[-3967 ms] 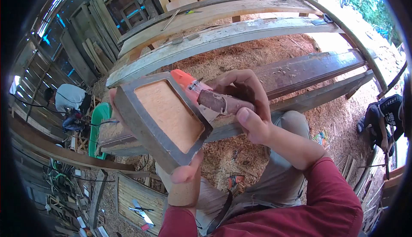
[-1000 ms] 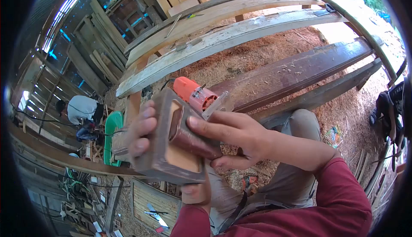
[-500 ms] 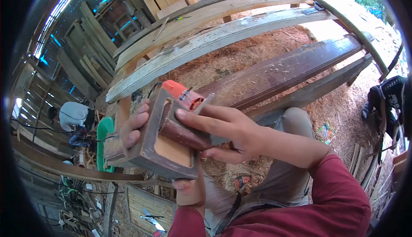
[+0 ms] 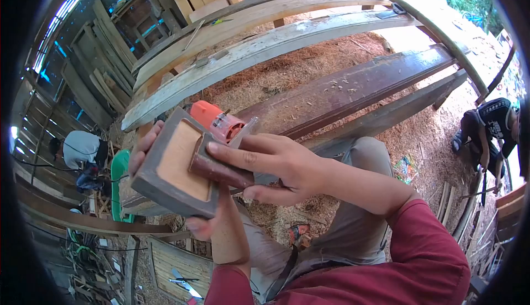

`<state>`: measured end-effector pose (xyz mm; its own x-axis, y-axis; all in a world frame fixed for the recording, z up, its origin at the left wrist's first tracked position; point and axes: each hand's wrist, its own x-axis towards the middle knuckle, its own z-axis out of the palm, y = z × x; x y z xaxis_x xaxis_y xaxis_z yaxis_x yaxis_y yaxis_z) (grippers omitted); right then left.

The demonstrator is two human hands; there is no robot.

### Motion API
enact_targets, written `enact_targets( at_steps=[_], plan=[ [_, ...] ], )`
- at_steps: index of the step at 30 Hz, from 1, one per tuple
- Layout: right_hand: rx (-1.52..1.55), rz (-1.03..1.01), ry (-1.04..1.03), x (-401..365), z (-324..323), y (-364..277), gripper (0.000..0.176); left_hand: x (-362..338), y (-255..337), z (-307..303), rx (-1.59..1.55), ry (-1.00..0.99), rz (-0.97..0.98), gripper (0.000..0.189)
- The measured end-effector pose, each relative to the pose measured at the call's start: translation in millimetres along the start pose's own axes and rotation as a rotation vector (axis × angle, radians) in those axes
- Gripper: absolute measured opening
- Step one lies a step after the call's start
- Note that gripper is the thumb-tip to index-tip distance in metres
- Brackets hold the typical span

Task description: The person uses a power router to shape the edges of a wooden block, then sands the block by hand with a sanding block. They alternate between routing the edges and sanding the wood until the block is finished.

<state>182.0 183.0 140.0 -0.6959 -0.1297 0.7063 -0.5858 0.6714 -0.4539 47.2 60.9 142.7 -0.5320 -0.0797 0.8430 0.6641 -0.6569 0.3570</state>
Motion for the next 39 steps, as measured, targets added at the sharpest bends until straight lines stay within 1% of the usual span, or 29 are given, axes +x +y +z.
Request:
enact_targets(
  at_steps=[1,3,5,6,9,10,12,14,17,18,21,22,25,26,28,29,30,32,33,34,37,38,39],
  plan=[
    [-0.04,0.019,-0.041,-1.4,0.4,-2.0,0.078,-1.2,-1.9,1.0,-0.002,0.0,0.042,0.117],
    [-0.002,-0.004,0.049,-2.0,0.3,-0.2,0.076,-6.0,-4.9,11.9,-0.012,0.0,0.122,0.107],
    [0.058,-0.026,0.143,0.5,-1.1,6.2,0.075,-10.4,2.5,18.9,0.057,-0.107,0.114,0.103],
    [0.055,-0.032,0.147,1.1,-0.9,8.3,0.075,-13.4,7.9,20.3,0.123,-0.08,0.055,0.102],
    [0.04,-0.066,0.095,0.5,0.3,11.1,0.076,-8.7,-3.4,13.9,-0.018,-0.041,0.035,0.107],
    [0.01,-0.078,0.068,0.4,0.3,9.6,0.076,-6.6,-8.8,10.6,-0.055,0.022,0.002,0.112],
    [-0.046,-0.102,0.023,0.8,1.8,5.7,0.076,-6.4,-9.4,6.4,-0.152,0.071,-0.06,0.116],
    [-0.006,-0.072,0.093,-0.9,0.5,7.0,0.076,-17.3,2.9,9.6,-0.011,-0.029,-0.114,0.113],
    [0.023,-0.066,0.161,2.7,1.1,6.7,0.077,-20.3,22.3,21.4,0.205,-0.057,-0.2,0.111],
    [0.026,-0.067,0.178,2.9,0.1,5.6,0.077,-16.7,11.1,20.4,0.08,-0.052,-0.13,0.111],
    [-0.101,-0.08,0.007,3.1,-8.2,-3.4,0.078,-13.0,7.0,24.6,0.048,0.118,-0.114,0.112],
    [-0.119,-0.069,-0.006,3.4,-6.4,-6.2,0.078,-12.7,2.1,24.4,0.047,0.161,-0.115,0.112],
    [-0.106,-0.097,0.107,2.8,-7.1,0.9,0.078,-13.9,8.3,21.6,-0.041,0.014,-0.175,0.112],
    [-0.088,-0.063,0.113,3.5,-11.3,-0.1,0.078,-19.9,19.5,26.5,0.152,0.012,-0.261,0.111],
    [-0.064,-0.049,0.102,5.0,-8.9,1.0,0.077,-20.9,14.3,13.6,-0.024,-0.008,-0.283,0.105],
    [-0.055,-0.038,0.1,4.0,-9.4,1.5,0.077,-21.3,11.4,7.3,-0.111,-0.017,-0.296,0.105],
    [-0.139,-0.069,0.032,4.7,-14.6,-1.1,0.077,-20.5,0.4,7.9,-0.329,0.114,-0.325,0.102],
    [-0.148,-0.071,0.024,2.9,-10.8,-4.9,0.077,-23.0,-4.7,9.8,-0.471,0.182,-0.378,0.101],
    [-0.148,-0.073,0.025,2.4,-7.5,-6.2,0.078,-22.5,3.2,13.0,-0.392,0.122,-0.399,0.102],
    [-0.123,-0.096,0.084,2.0,-6.3,-3.9,0.077,-21.7,11.8,15.3,-0.311,0.06,-0.415,0.104],
    [-0.035,-0.06,0.146,0.8,-13.2,2.7,0.076,-24.2,17.6,16.6,0.091,-0.022,-0.341,0.112],
    [-0.025,-0.046,0.152,1.6,-13.6,0.2,0.074,-23.0,16.4,19.0,0.054,-0.024,-0.302,0.114],
    [-0.055,-0.069,0.128,2.3,-13.0,-1.4,0.074,-20.7,16.8,20.7,0.004,-0.007,-0.28,0.108]
  ],
)
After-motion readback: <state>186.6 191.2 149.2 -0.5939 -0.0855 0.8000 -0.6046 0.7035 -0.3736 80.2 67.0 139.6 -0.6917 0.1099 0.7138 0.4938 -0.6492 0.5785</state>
